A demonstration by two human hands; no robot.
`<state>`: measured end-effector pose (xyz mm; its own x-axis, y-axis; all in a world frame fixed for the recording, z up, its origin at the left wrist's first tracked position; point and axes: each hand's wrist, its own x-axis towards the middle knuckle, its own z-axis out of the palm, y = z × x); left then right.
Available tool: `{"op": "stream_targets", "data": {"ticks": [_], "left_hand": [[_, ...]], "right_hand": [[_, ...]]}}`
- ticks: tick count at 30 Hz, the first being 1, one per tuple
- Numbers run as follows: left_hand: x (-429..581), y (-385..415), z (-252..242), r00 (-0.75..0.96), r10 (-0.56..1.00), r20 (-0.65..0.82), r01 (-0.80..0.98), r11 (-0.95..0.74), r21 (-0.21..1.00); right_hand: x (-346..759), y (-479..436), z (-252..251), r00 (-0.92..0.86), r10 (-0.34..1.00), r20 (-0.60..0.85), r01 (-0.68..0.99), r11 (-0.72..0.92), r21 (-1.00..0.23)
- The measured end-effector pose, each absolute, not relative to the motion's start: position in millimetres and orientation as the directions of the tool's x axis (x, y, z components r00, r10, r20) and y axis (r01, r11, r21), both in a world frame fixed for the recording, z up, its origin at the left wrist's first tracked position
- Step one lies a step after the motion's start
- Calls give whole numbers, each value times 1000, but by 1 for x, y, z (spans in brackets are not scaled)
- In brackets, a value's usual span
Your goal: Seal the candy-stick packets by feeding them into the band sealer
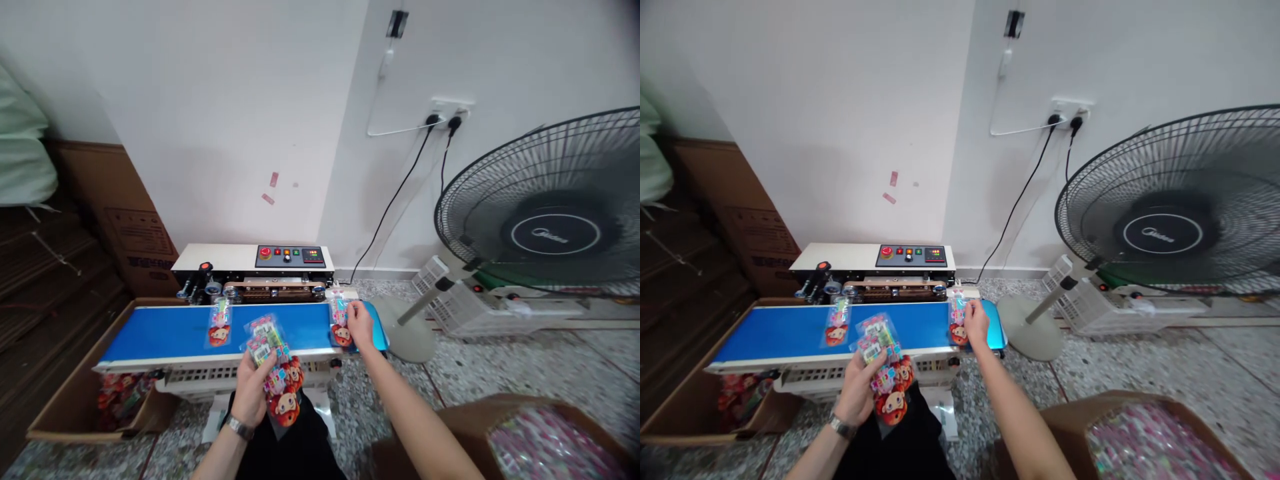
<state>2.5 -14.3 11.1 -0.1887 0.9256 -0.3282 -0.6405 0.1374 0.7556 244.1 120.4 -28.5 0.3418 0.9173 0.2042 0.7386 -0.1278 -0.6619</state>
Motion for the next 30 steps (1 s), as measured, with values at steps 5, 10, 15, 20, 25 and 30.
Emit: {"op": "stream_targets", "data": {"ticks": [5,10,15,20,25,30], "left_hand": [[6,-13,17,-179,925,-334,-641,148,753],[10,-10,22,-162,931,-328,-650,149,745],[16,-8,22,-151,946,-287,-656,122,745],[24,-7,22,-145,955,-257,-661,100,744],[20,-7,18,-183,943,-278,-641,100,761],[9,-9,10,-213,920,-329,-639,123,759]], "right_hand": [[228,144,-31,260,956,138,796,-132,-591],[186,123,-10,32,976,216,647,145,-748],[154,64,23,-314,926,210,306,308,-901],[146,43,30,-189,943,272,386,326,-863],[170,64,7,-3,971,240,333,227,-915],[226,103,-20,256,946,199,540,31,-841]]}}
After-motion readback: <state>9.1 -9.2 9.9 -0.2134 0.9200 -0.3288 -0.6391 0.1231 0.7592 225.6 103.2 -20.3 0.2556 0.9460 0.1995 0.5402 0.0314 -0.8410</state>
